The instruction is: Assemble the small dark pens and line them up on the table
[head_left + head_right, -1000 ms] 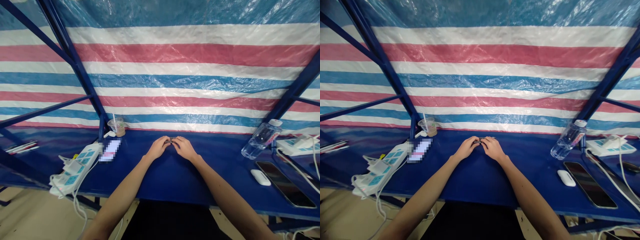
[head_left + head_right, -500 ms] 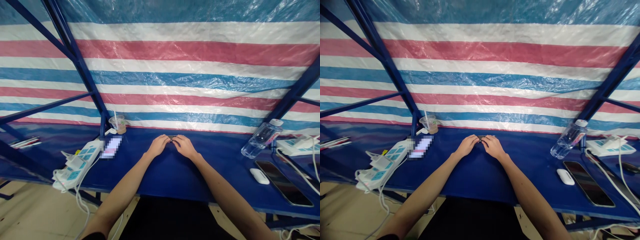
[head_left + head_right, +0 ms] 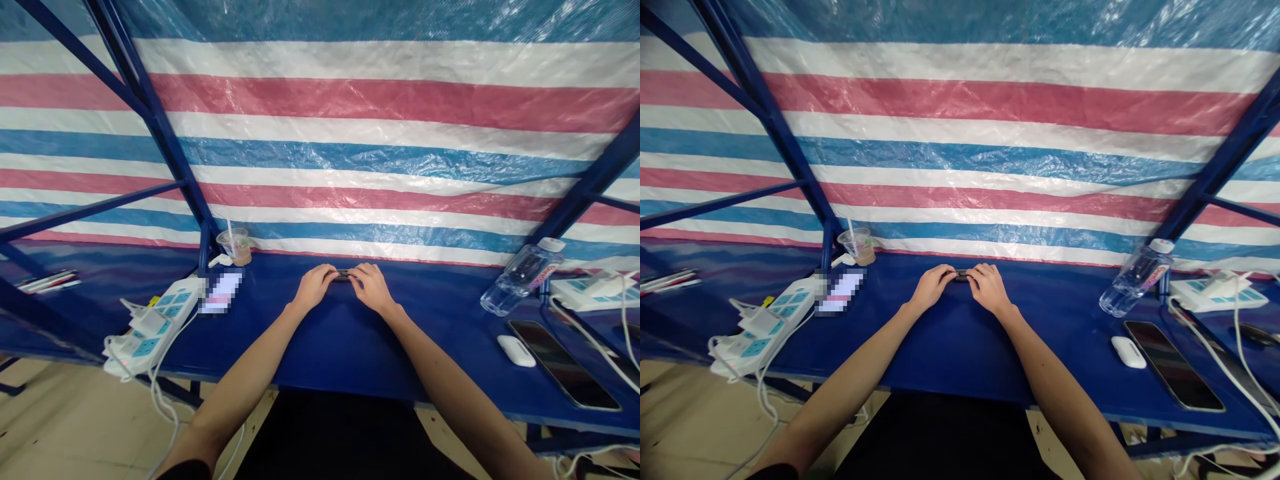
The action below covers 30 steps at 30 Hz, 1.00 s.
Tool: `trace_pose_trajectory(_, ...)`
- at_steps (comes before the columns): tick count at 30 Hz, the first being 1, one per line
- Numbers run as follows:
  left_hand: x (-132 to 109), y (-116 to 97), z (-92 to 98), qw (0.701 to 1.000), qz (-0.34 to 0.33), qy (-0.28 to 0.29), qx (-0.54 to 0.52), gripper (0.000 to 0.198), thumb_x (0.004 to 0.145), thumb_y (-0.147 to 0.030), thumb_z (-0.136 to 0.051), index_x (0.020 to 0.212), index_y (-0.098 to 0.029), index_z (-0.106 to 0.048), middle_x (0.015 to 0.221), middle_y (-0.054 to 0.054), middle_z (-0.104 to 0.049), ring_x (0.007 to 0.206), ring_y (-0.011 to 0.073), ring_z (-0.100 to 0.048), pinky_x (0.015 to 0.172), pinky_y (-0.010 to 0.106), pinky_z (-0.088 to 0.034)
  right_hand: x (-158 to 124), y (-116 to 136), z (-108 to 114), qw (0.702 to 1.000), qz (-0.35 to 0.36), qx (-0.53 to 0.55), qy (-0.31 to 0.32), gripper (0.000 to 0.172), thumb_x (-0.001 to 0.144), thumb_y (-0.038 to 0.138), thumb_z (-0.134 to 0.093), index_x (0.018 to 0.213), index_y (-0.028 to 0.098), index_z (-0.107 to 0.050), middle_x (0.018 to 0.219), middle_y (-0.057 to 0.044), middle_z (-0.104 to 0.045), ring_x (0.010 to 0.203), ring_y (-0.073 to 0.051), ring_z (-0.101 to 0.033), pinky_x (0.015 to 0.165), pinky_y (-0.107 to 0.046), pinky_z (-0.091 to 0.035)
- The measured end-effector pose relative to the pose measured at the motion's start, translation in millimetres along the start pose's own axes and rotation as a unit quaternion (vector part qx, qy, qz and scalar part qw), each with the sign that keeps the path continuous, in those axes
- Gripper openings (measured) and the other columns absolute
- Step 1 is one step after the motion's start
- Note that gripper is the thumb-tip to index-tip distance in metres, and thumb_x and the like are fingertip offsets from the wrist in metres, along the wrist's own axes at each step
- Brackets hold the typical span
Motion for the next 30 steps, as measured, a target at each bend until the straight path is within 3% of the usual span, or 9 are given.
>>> trace_pose_trajectory(12,1.8,4.4,14.6,0.998,0.009,-0.054,-0.01,0.024,0.107,-0.036,-0.053,0.108,-0.023,-0.074,0.106,0.004,-0.075,0.098,0.021,-0.07,0.092,0.032,-0.053,-1.4,-17.3,10.2,1.0,-0.012,-0.003,-0.023,0.023,0.104,0.022,-0.051,0.108,0.022,-0.073,0.101,-0.007,-0.072,0.097,-0.025,-0.064,0.089,-0.041,-0.042)
trace_pose_trajectory(17,0.9,0.5,2.1,0.999,-0.016,0.016,-0.047,0.026,0.106,-0.039,-0.053,0.108,-0.022,-0.073,0.105,0.004,-0.076,0.094,0.0207,-0.07,0.088,0.032,-0.052,-1.9,-7.3,1.2,1.0,-0.001,0.017,0.001,0.022,0.104,0.023,-0.05,0.111,0.022,-0.071,0.105,-0.01,-0.072,0.098,-0.027,-0.063,0.089,-0.041,-0.046)
trace_pose_trajectory(20,-1.1,-3.9,-3.2,0.997,-0.014,0.052,-0.055,0.032,0.108,-0.04,-0.047,0.104,-0.022,-0.073,0.091,0.001,-0.074,0.081,0.018,-0.068,0.081,0.03,-0.05,-3.0,-1.9,-4.6,0.999,-0.002,0.039,0.0,0.02,0.105,0.023,-0.05,0.114,0.022,-0.068,0.104,-0.01,-0.071,0.096,-0.027,-0.063,0.089,-0.041,-0.048)
trace_pose_trajectory(26,-1.8,-8.3,-1.6,0.996,0.007,0.069,-0.053,0.042,0.108,-0.04,-0.045,0.081,-0.02,-0.07,0.072,-0.001,-0.07,0.067,0.0156,-0.064,0.074,0.028,-0.046,-3.8,-0.4,-5.7,0.999,0.005,0.05,0.002,0.016,0.104,0.023,-0.052,0.106,0.021,-0.068,0.101,-0.01,-0.07,0.095,-0.027,-0.063,0.089,-0.04,-0.049)
trace_pose_trajectory(30,-1.6,-8.0,-2.6,0.996,0.006,0.07,-0.057,0.037,0.106,-0.039,-0.049,0.086,-0.02,-0.073,0.075,-0.001,-0.073,0.069,0.0158,-0.066,0.074,0.027,-0.047,-3.0,1.7,-3.9,0.999,0.017,0.039,0.013,0.016,0.105,0.022,-0.052,0.104,0.022,-0.068,0.103,-0.01,-0.071,0.096,-0.026,-0.062,0.088,-0.04,-0.047)
Point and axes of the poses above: each hand's wrist, its own x-axis towards the middle knuckle, its own z-axis out of the back of the hand, y = z × x, the point moved 6 cm from there along x, towards the middle knuckle
